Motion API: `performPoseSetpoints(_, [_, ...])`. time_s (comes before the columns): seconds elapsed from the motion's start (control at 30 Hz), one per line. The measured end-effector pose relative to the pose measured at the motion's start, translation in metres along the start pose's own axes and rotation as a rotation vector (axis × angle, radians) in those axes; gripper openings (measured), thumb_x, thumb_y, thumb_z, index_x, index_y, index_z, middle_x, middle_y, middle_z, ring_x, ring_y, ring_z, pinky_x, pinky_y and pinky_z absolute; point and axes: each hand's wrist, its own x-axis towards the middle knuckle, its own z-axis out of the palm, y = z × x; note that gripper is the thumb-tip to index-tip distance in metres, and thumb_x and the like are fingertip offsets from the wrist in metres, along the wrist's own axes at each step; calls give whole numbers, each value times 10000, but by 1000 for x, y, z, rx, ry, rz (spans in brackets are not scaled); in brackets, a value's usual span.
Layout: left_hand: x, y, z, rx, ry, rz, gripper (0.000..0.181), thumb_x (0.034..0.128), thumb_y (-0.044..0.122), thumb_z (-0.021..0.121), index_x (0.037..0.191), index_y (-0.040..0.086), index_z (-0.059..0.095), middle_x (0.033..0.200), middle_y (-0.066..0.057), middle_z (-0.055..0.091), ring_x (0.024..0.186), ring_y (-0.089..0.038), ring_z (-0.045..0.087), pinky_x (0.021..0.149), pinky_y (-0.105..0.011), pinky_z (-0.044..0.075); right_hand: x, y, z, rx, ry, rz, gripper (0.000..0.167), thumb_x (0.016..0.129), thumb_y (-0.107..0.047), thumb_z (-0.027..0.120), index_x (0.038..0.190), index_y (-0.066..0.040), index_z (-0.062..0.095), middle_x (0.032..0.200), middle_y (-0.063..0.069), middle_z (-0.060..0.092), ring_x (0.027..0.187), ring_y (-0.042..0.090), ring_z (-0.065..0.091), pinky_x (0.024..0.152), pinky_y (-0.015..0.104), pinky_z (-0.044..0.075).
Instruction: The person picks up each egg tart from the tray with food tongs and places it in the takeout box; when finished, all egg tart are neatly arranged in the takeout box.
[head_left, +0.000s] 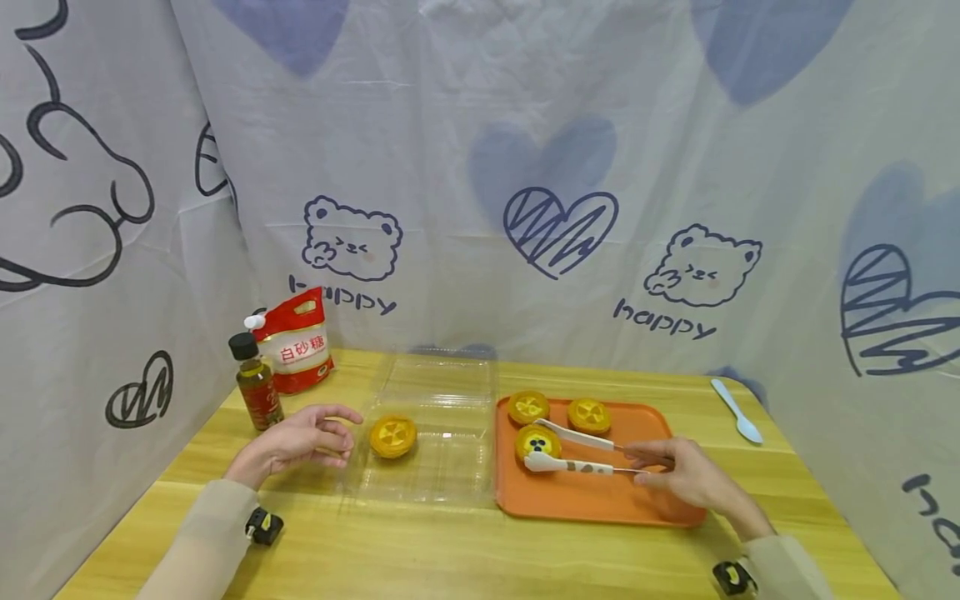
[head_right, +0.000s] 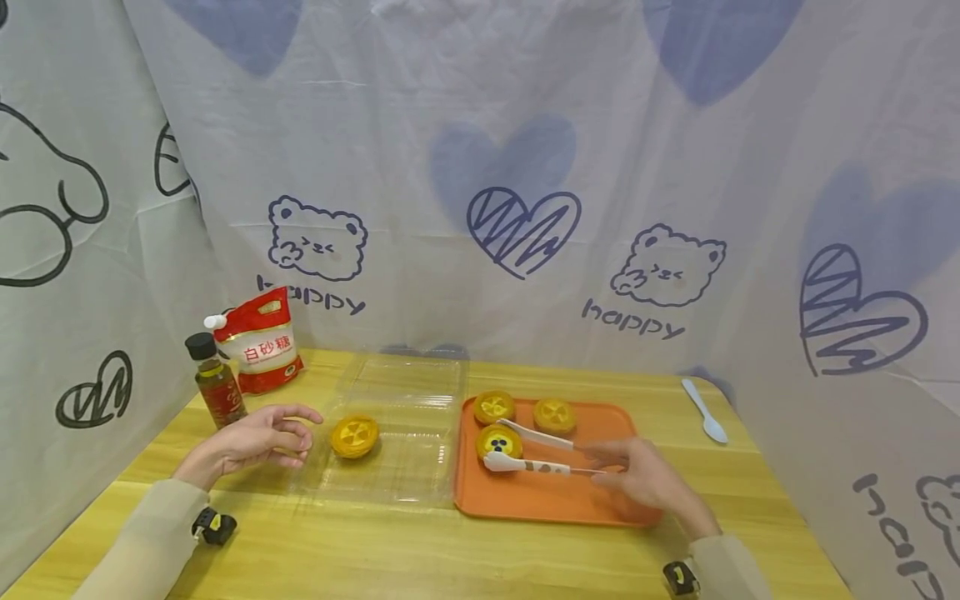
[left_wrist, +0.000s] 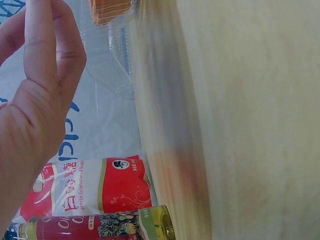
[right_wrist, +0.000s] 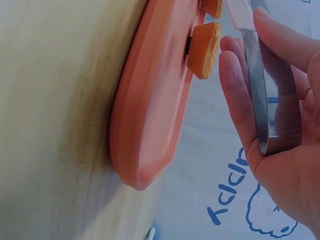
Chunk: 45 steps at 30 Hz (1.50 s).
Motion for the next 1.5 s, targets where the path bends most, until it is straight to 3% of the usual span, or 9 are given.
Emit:
performPoseSetpoints(0.3, [0,-1,-2,-7,-2,-3,520,929,7,612,1366,-84,345,964,-96,625,842,-204,665,817,-377,608,-2,-6,-3,21,21,-6,492,910,-215,696,1346,-23,574,1271,208,638,1105,295,660,834,209,570])
performPoseSetpoints(0.63, [0,-1,-2,-10,-6,2,475,929,-3,605,1342,-60,376,952,-88,629,839,-201,665,819,-378,608,3,-14,5,9,63,-38,454,912,-230,695,1337,-103,599,1283,177,639,1116,245,657,935,297,553])
performPoseSetpoints(0.87, [-1,0,0,-3,1,2,505,930,-4,604,1361,-85,353,954,-95,624,835,-201,665,807,-372,610,6,-25,11,78,96,-48,469,915,-243,692,1349,-100,588,1290,194,629,1116,240,654,879,219,559])
performPoseSetpoints(1.07, [-2,1,1,4,10,1,524,930,5,609,1370,-90,340,965,-103,620,848,-206,663,811,-375,610,11,-40,19,63,111,-53,470,909,-248,699,1349,-120,593,1231,158,672,1094,209,662,862,219,559])
performPoseSetpoints(1.3, [-2,1,1,9,15,-5,527,929,12,616,1368,-87,342,970,-108,618,862,-217,662,812,-375,609,22,-52,31,5,139,-101,452,891,-182,717,1324,-105,616,1237,131,678,1067,214,680,903,326,570])
performPoseSetpoints(1.5, [-2,1,1,12,15,-6,527,928,13,617,1369,-83,344,982,-118,616,866,-219,663,817,-380,608,26,-58,41,22,118,-78,425,894,-149,712,1310,-130,626,1217,141,684,1040,199,688,843,252,575])
